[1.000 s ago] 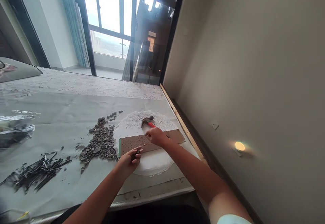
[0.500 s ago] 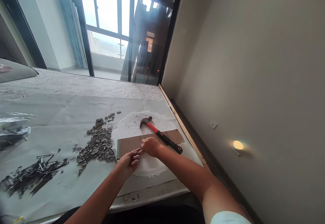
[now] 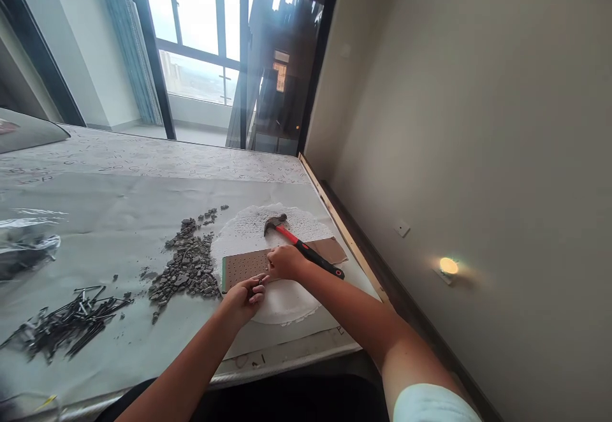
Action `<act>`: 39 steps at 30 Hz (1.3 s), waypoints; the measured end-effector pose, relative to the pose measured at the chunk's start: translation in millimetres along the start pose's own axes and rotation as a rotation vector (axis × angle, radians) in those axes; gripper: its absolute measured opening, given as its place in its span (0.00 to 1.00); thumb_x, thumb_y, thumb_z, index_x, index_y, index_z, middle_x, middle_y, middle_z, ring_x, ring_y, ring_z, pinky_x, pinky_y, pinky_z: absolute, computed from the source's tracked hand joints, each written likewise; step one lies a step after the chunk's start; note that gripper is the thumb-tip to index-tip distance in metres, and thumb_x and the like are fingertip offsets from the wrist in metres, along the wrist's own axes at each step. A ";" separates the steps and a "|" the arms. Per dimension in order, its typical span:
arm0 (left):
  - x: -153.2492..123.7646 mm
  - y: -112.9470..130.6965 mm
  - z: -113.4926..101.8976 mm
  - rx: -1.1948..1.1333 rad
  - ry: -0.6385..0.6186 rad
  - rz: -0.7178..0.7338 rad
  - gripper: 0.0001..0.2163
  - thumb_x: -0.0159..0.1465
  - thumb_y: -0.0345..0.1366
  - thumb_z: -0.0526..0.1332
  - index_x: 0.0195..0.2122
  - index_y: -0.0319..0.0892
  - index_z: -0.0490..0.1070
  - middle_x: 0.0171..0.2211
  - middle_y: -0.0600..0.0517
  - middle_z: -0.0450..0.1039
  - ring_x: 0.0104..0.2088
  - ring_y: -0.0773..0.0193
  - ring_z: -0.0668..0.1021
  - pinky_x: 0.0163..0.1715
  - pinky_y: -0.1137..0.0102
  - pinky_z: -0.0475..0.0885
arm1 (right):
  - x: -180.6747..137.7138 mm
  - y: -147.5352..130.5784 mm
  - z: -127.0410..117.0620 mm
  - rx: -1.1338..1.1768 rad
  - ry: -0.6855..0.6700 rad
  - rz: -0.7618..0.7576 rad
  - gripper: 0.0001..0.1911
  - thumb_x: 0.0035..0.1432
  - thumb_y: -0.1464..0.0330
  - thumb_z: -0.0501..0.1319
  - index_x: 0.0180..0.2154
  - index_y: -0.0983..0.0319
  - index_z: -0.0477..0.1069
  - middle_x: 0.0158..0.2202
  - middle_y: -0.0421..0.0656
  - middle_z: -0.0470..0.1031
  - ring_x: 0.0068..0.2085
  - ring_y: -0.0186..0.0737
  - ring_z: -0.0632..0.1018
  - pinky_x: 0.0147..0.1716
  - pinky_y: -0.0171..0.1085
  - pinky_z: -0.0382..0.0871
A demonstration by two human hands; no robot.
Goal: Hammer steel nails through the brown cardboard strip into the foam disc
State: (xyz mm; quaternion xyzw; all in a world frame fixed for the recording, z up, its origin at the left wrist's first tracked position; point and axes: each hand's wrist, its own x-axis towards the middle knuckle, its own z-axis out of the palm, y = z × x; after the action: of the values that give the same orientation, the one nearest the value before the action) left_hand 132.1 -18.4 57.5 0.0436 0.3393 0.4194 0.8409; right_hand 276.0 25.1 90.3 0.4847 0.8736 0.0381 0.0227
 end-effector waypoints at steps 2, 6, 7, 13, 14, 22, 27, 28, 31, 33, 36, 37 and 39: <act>-0.9 -0.3 0.4 0.008 -0.007 -0.003 0.10 0.57 0.18 0.47 0.36 0.37 0.61 0.26 0.51 0.64 0.14 0.79 0.58 0.08 0.83 0.49 | 1.1 -0.2 0.8 0.042 0.006 0.025 0.10 0.52 0.67 0.55 0.31 0.65 0.72 0.34 0.48 0.76 0.35 0.41 0.75 0.31 0.34 0.62; -4.2 -0.1 2.4 0.021 0.008 0.000 0.10 0.57 0.19 0.47 0.35 0.37 0.60 0.26 0.49 0.65 0.14 0.79 0.59 0.08 0.83 0.49 | 0.7 1.0 -2.1 0.143 0.042 0.086 0.10 0.54 0.70 0.53 0.31 0.67 0.71 0.33 0.51 0.76 0.34 0.42 0.75 0.31 0.35 0.62; -4.7 -0.1 2.8 0.019 0.002 -0.004 0.10 0.57 0.18 0.47 0.35 0.36 0.60 0.27 0.49 0.65 0.14 0.79 0.59 0.08 0.83 0.50 | -0.2 1.8 -4.3 0.175 0.067 0.109 0.11 0.56 0.70 0.51 0.33 0.68 0.71 0.34 0.52 0.75 0.35 0.42 0.75 0.32 0.35 0.62; -1.5 -0.7 0.0 0.021 -0.006 -0.007 0.10 0.57 0.19 0.47 0.36 0.36 0.60 0.27 0.50 0.65 0.14 0.80 0.58 0.08 0.84 0.50 | -9.6 -3.2 -18.0 0.422 0.144 0.110 0.12 0.61 0.69 0.48 0.36 0.65 0.69 0.29 0.44 0.76 0.30 0.33 0.75 0.30 0.30 0.64; -0.1 -0.8 -1.0 0.018 -0.008 -0.007 0.09 0.57 0.19 0.48 0.36 0.36 0.61 0.27 0.50 0.65 0.14 0.80 0.59 0.08 0.84 0.50 | -11.2 -6.6 -18.7 0.482 0.137 0.091 0.11 0.60 0.69 0.50 0.35 0.64 0.69 0.28 0.42 0.76 0.28 0.32 0.75 0.28 0.29 0.64; 0.7 2.5 -3.9 0.045 -0.001 -0.019 0.08 0.57 0.22 0.49 0.35 0.37 0.63 0.22 0.52 0.65 0.17 0.74 0.68 0.10 0.83 0.56 | -18.6 -16.1 -21.7 1.114 -0.025 0.110 0.10 0.56 0.67 0.52 0.32 0.65 0.69 0.23 0.40 0.71 0.26 0.32 0.72 0.25 0.31 0.66; -6.4 3.3 0.9 0.167 -0.098 -0.045 0.05 0.54 0.23 0.53 0.29 0.37 0.63 0.19 0.54 0.63 0.16 0.74 0.68 0.12 0.82 0.57 | -21.1 -18.2 -18.7 0.752 -0.001 0.032 0.06 0.51 0.69 0.58 0.30 0.64 0.72 0.27 0.42 0.74 0.30 0.34 0.73 0.28 0.31 0.63; -8.8 3.0 1.2 0.192 -0.110 -0.042 0.04 0.53 0.23 0.53 0.28 0.37 0.62 0.19 0.55 0.62 0.15 0.75 0.66 0.11 0.82 0.55 | -22.9 -21.0 -17.3 0.665 0.029 0.026 0.06 0.50 0.69 0.58 0.30 0.64 0.73 0.28 0.42 0.75 0.31 0.34 0.73 0.29 0.32 0.63; -18.5 0.5 -0.3 0.244 -0.124 -0.039 0.04 0.52 0.24 0.55 0.28 0.37 0.63 0.18 0.57 0.59 0.13 0.78 0.60 0.10 0.82 0.46 | -32.8 -31.9 -14.7 0.540 0.104 0.028 0.08 0.51 0.67 0.59 0.33 0.62 0.74 0.31 0.43 0.76 0.33 0.37 0.74 0.31 0.33 0.63; -23.0 -2.0 -3.5 0.265 -0.146 -0.071 0.03 0.52 0.25 0.55 0.28 0.37 0.64 0.17 0.58 0.57 0.12 0.78 0.57 0.10 0.81 0.43 | -41.1 -37.9 -14.2 0.562 0.156 0.068 0.14 0.49 0.68 0.60 0.41 0.62 0.72 0.33 0.45 0.76 0.34 0.38 0.74 0.33 0.34 0.64; -20.7 -4.6 -10.4 0.289 -0.217 -0.099 0.06 0.49 0.25 0.54 0.29 0.37 0.65 0.20 0.56 0.60 0.13 0.78 0.55 0.11 0.80 0.43 | -53.4 -42.7 -15.3 0.611 0.202 0.135 0.19 0.52 0.66 0.57 0.47 0.63 0.68 0.28 0.44 0.75 0.29 0.38 0.73 0.29 0.35 0.65; -18.7 -5.1 -12.4 0.304 -0.219 -0.095 0.06 0.48 0.24 0.54 0.28 0.36 0.65 0.20 0.56 0.60 0.13 0.78 0.55 0.11 0.79 0.42 | -58.3 -44.4 -17.2 0.639 0.215 0.143 0.18 0.54 0.65 0.56 0.47 0.62 0.68 0.26 0.43 0.74 0.27 0.37 0.73 0.27 0.35 0.64; -14.9 -6.1 -13.8 0.323 -0.199 -0.072 0.07 0.47 0.24 0.55 0.28 0.37 0.65 0.20 0.56 0.59 0.13 0.78 0.55 0.11 0.80 0.42 | -69.3 -49.3 -23.9 0.697 0.264 0.139 0.17 0.54 0.64 0.55 0.45 0.62 0.69 0.25 0.42 0.73 0.27 0.37 0.72 0.27 0.35 0.64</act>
State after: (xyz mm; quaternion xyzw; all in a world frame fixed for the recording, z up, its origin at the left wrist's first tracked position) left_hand 121.6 -36.2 52.7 0.2072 0.3186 0.3225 0.8669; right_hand 269.2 -60.8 109.9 0.5121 0.7946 -0.1978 -0.2592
